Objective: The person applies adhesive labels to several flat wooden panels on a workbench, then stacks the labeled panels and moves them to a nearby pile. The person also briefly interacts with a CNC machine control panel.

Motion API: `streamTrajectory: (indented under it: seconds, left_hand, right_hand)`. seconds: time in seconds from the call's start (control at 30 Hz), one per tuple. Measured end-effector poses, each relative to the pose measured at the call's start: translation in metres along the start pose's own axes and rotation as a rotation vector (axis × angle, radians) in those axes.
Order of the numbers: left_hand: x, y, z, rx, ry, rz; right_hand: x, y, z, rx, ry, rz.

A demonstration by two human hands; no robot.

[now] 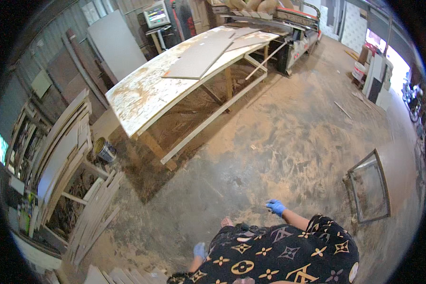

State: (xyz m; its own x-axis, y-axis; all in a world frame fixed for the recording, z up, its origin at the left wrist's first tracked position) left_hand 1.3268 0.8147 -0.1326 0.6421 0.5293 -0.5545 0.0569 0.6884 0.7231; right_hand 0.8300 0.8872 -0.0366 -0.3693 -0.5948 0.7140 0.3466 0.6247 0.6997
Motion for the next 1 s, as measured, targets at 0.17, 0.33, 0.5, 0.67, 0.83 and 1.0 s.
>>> streamTrajectory:
  seconds: [0.17,0.33,0.5,0.67,0.83,1.0]
  left_hand:
    - [-0.225,-0.152,0.044,-0.057,-0.411,-0.346]
    - [-0.482,-0.261,0.034,-0.12,-0.076,-0.547]
    - [-0.651,-0.33,-0.032,0.141,0.544,-0.166]
    - [-0.789,-0.379,-0.078,0.265,0.771,-0.136]
    - [-0.922,-0.46,-0.084,0.371,0.904,-0.131]
    - [-1.072,-0.552,-0.071,0.476,1.165,-0.12]
  right_hand:
    - [0.022,-0.035,0.075,-0.349,-0.345,-0.195]
    - [0.04,-0.109,0.142,-0.386,-0.458,-0.225]
    - [0.129,-0.237,0.211,-0.457,-0.52,-0.336]
    - [0.336,-0.36,0.236,-0.381,-0.227,-0.017]
    - [0.524,-0.483,0.191,-0.25,-0.135,0.155]
    - [0.609,-0.561,0.131,-0.145,-0.386,0.221]
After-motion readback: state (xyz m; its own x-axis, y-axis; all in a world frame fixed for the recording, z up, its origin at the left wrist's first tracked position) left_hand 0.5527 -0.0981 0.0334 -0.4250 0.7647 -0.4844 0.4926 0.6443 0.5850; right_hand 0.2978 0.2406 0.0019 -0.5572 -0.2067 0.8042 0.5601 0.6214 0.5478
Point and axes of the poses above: each hand's wrist, its own y-axis away from the middle knuckle, its own z-axis out of the back of the hand, x = y × z, the point moved 7 cm from there along -y, towards the middle knuckle, and after that the axes turned 14 degrees about -y, right-handed, at the moved point
